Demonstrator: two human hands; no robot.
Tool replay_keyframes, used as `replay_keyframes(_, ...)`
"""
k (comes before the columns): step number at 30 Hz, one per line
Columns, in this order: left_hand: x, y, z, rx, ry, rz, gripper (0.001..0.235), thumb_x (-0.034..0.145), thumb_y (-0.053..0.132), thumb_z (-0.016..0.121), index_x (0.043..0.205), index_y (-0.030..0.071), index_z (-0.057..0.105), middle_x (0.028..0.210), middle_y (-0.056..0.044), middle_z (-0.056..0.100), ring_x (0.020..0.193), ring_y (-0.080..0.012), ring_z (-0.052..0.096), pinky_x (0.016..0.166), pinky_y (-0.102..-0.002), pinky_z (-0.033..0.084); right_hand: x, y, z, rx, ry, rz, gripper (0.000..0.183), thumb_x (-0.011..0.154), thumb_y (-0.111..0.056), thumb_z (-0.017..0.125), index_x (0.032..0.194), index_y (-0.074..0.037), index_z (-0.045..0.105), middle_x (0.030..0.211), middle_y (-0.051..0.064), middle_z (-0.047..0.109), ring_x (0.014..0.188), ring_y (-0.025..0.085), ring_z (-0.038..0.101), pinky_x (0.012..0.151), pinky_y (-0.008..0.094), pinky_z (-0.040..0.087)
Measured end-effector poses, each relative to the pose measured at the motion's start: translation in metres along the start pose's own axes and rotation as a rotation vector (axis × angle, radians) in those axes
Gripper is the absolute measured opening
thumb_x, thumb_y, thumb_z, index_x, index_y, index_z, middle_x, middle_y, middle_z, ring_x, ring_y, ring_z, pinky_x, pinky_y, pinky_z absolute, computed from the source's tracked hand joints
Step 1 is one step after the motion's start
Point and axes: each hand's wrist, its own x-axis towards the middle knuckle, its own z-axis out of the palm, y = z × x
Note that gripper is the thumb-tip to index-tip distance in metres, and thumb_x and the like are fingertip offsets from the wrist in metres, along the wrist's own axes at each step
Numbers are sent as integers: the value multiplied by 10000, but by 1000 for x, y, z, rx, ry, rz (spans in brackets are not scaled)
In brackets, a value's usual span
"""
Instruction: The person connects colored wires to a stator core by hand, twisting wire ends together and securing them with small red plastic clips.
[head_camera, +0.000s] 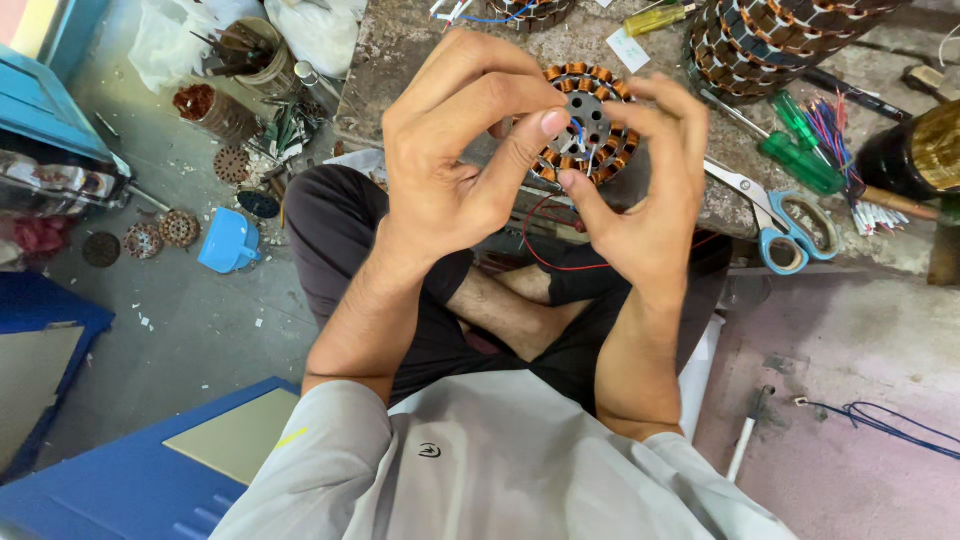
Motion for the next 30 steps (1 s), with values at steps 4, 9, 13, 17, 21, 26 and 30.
replay_keyframes(4, -1, -4, 1, -30, -15, 46, 84, 997, 1, 771, 1054, 10, 709, 1056, -86, 647, 869, -176, 627, 709, -262, 523, 0, 1, -1, 276, 38, 20, 315, 923, -164, 772, 1173, -5, 666, 1354, 151, 567, 1379, 281, 494, 1157, 418, 392)
replay_keyframes(9, 3, -11, 0, -32, -54, 130, 92, 999, 15, 757, 1069, 11, 697, 1080, -92, 649, 894, -203, 614, 768, -314, 513, 1, 27, 15, 295, -134, -17, 97, 1072, -94, 758, 1104, -11, 718, 1346, 141, 618, 1457, 288, 502, 1198, 417, 389)
replay_keyframes(13, -2, -14, -6, -65, -56, 31, 76, 1056, 25, 735, 1114, 14, 686, 1123, -83, 640, 909, -168, 641, 759, -259, 545, 2, 30, 8, 115, -194, -4, 156, 1000, -104, 798, 1106, -11, 733, 1393, 168, 582, 1440, 316, 494, 1251, 466, 379)
replay_keyframes(17, -6, -18, -5, -101, -47, -26, 64, 1074, 17, 710, 1126, 13, 673, 1113, -79, 638, 871, -139, 629, 727, -242, 526, 5, 16, 2, 295, -152, 22, 401, 847, -151, 780, 1186, 23, 656, 1418, 166, 426, 1447, 358, 385, 1243, 496, 277)
replay_keyframes(21, -6, -21, 2, -134, -60, -6, 70, 1102, 14, 702, 1152, 15, 654, 1072, -71, 625, 885, -135, 630, 748, -241, 534, 6, 28, 7, 436, -177, 48, 155, 1000, -102, 758, 1129, -31, 707, 1454, 96, 518, 1493, 295, 390, 1256, 412, 283)
replay_keyframes(26, -7, -23, -2, -112, -44, -49, 49, 1120, 31, 684, 1148, 20, 645, 1068, -68, 625, 867, -133, 617, 760, -248, 527, 1, 52, 10, 366, -219, 44, 110, 1031, -77, 796, 1089, -24, 719, 1475, 117, 518, 1577, 314, 345, 1292, 419, 254)
replay_keyframes(30, -13, -32, -6, -3, 39, -132, 73, 1115, 69, 700, 1105, 23, 643, 1005, -58, 626, 829, -157, 590, 769, -279, 501, -2, 49, -1, 263, -210, 108, 281, 914, -141, 810, 1144, -18, 706, 1484, 150, 445, 1549, 356, 323, 1316, 485, 240)
